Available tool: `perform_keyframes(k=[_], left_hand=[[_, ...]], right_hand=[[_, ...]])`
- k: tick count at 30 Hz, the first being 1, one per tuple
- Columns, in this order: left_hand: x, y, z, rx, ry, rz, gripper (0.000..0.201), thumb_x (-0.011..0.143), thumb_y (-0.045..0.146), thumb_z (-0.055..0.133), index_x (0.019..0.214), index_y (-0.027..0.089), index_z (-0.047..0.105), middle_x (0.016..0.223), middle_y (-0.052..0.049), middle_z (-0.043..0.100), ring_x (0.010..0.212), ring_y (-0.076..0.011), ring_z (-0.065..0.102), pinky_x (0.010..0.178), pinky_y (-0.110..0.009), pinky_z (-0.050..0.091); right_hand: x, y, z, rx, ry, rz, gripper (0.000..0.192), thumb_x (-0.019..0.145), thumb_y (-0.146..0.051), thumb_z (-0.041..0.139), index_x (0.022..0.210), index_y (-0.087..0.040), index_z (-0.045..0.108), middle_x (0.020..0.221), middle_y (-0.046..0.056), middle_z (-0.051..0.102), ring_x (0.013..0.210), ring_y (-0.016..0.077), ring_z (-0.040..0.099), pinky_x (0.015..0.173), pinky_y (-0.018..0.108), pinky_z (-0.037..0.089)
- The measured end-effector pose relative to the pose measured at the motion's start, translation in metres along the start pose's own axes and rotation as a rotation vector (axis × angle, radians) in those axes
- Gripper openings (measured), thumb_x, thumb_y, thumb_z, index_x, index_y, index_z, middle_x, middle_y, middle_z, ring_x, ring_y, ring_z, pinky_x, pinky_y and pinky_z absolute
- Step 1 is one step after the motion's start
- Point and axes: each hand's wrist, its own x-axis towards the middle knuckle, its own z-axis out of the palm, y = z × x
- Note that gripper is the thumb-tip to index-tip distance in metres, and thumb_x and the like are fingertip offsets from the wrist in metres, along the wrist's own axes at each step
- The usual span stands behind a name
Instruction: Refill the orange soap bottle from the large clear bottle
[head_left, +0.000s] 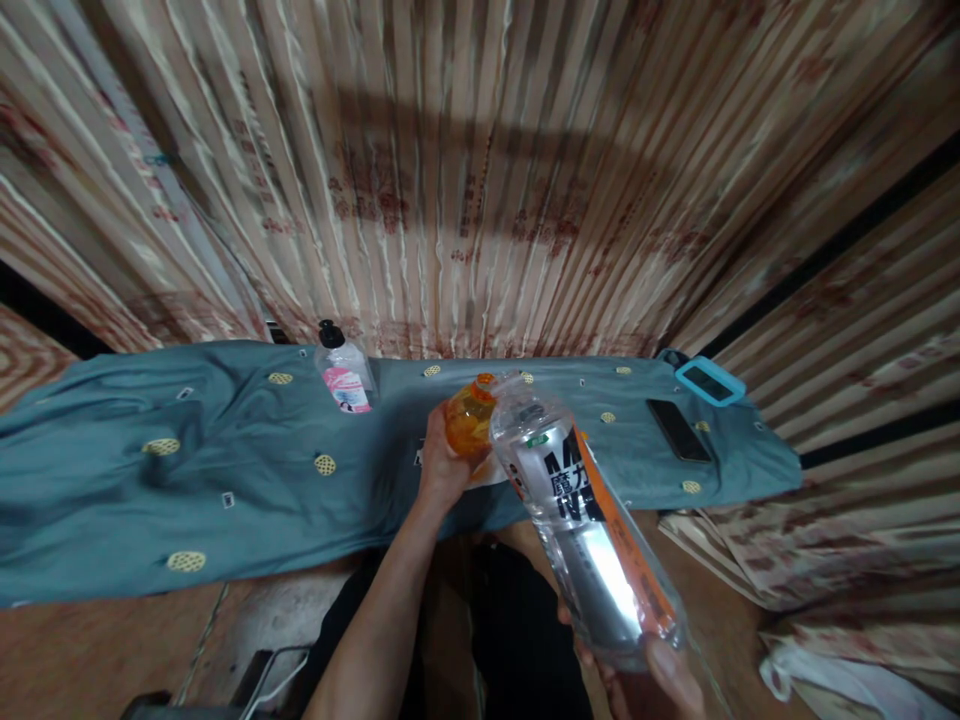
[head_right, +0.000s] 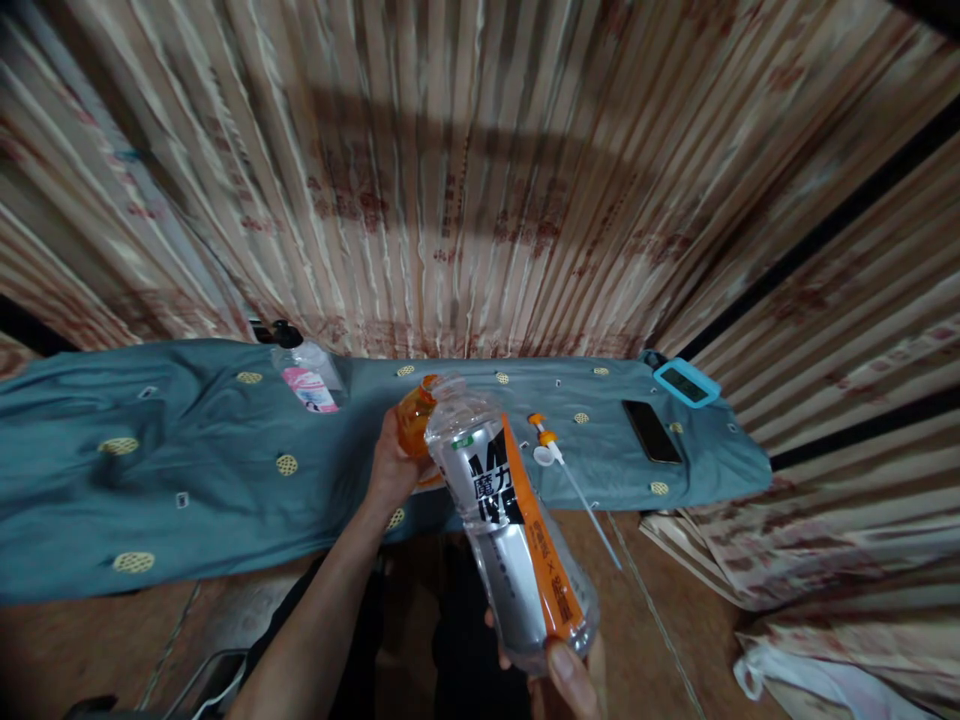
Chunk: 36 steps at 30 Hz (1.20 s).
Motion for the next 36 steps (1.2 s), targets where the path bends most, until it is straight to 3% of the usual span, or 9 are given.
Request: perform_keyframes(k=[5, 17, 26, 31, 36], left_hand=[[0.0, -0.002, -0.001, -0.02, -0.007, 0.003, 0.07, 0.054, 0.026, 0.085, 0.116, 0.019, 0.053, 0.116, -0.008, 0.062, 0.107, -0.0261, 0.063, 0.095, -0.042, 0.052], [0.001, -0.011, 0.001, -0.025, 0.023, 0.033, 0.071, 0.055, 0.031, 0.086, 0.117, 0.02, 0.054, 0.118, -0.01, 0.062, 0.109, -0.0277, 0.063, 0.097, -0.045, 0.051], [-0.001, -0.006, 0.0, 0.024, -0.007, 0.022, 0.074, 0.057, 0.03, 0.085, 0.122, 0.019, 0.052, 0.119, -0.01, 0.061, 0.11, -0.0278, 0.062, 0.099, -0.046, 0.049], [-0.002, -0.003, -0.001, 0.011, 0.003, 0.023, 0.073, 0.055, 0.027, 0.085, 0.121, 0.02, 0.053, 0.119, -0.01, 0.061, 0.111, -0.0284, 0.062, 0.098, -0.046, 0.05], [-0.003, -0.001, -0.001, 0.014, 0.017, 0.014, 0.073, 0.054, 0.026, 0.086, 0.118, 0.021, 0.054, 0.119, -0.009, 0.062, 0.111, -0.0279, 0.062, 0.097, -0.045, 0.051]], right_hand=[[0.001, 0.003, -0.003, -0.019, 0.031, -0.009, 0.061, 0.066, -0.055, 0.079, 0.12, -0.029, 0.066, 0.08, 0.008, 0.084, 0.058, 0.0192, 0.071, 0.054, 0.025, 0.049], [0.0, -0.001, 0.002, -0.037, 0.019, -0.056, 0.053, 0.068, -0.053, 0.077, 0.112, -0.025, 0.073, 0.092, 0.013, 0.083, 0.073, 0.0299, 0.076, 0.048, 0.03, 0.051], [-0.005, -0.009, 0.007, -0.059, 0.001, -0.014, 0.052, 0.066, -0.057, 0.079, 0.109, -0.027, 0.074, 0.079, 0.01, 0.083, 0.058, 0.0203, 0.067, 0.053, 0.027, 0.049], [-0.005, -0.014, 0.008, -0.015, -0.004, 0.038, 0.04, 0.064, -0.053, 0.082, 0.096, -0.028, 0.079, 0.081, 0.009, 0.084, 0.064, 0.0241, 0.072, 0.055, 0.029, 0.052], [-0.006, -0.018, 0.011, 0.019, -0.022, 0.057, 0.038, 0.064, -0.051, 0.084, 0.095, -0.028, 0.081, 0.081, 0.008, 0.084, 0.055, 0.0211, 0.07, 0.048, 0.027, 0.05]])
